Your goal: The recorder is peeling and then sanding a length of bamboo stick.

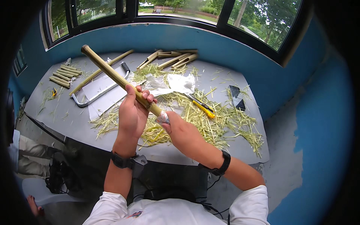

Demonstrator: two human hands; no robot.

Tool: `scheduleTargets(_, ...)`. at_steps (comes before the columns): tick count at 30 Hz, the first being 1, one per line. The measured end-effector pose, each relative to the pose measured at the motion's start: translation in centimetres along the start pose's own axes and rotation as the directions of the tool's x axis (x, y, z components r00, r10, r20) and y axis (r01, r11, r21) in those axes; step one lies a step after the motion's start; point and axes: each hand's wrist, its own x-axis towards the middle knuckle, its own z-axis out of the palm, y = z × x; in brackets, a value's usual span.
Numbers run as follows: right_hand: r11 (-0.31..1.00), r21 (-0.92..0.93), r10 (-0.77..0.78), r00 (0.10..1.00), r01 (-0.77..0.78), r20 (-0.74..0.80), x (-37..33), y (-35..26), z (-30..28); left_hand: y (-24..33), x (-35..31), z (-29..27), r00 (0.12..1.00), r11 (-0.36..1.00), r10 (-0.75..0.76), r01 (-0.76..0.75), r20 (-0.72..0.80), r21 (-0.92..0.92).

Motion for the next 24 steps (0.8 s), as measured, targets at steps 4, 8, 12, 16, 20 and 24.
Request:
scheduleTargets(4, 0.985, 0.167, 0.026, 0.989, -0.051, 0.149, -0.4, 0.6, -1.3, 0.5, -0.6, 0.5, 0.987, 0.99, -0.063, 0.08, 0.146, -0.114)
scheduleTargets(8, 0.837, 0.488, 0.046, 0.919, -0.249, 0.391, -0.5, 1.2, -3.4, 1.0, -0.5, 0.5, 0.968, 0.966, -0.014, 0.077, 0.249, -0.247)
scheduleTargets(12, 0.887, 0.415, 0.07, 0.948, -0.202, 0.311, 0.0, 1.1, -3.4, -1.0, -1.0, 2.0, 0.986, 0.992, 0.031, -0.011, 0.161, -0.125)
scheduleTargets(16, 0.989, 0.145, 0.012, 0.994, -0.028, 0.107, 0.2, 0.6, -2.2, -2.2, -1.5, 3.2, 0.997, 0.997, 0.072, -0.072, 0.003, 0.002)
scheduleTargets(20, 0.99, 0.135, -0.056, 0.994, 0.043, 0.092, -0.5, 0.1, -2.3, -1.7, -1.7, 3.6, 0.999, 0.997, 0.046, -0.048, -0.027, -0.059)
scheduleTargets(24, 0.971, 0.24, -0.04, 0.966, -0.024, 0.257, -1.9, 1.3, -3.3, 1.4, 0.1, 1.4, 0.996, 0.986, 0.071, -0.078, -0.053, -0.146)
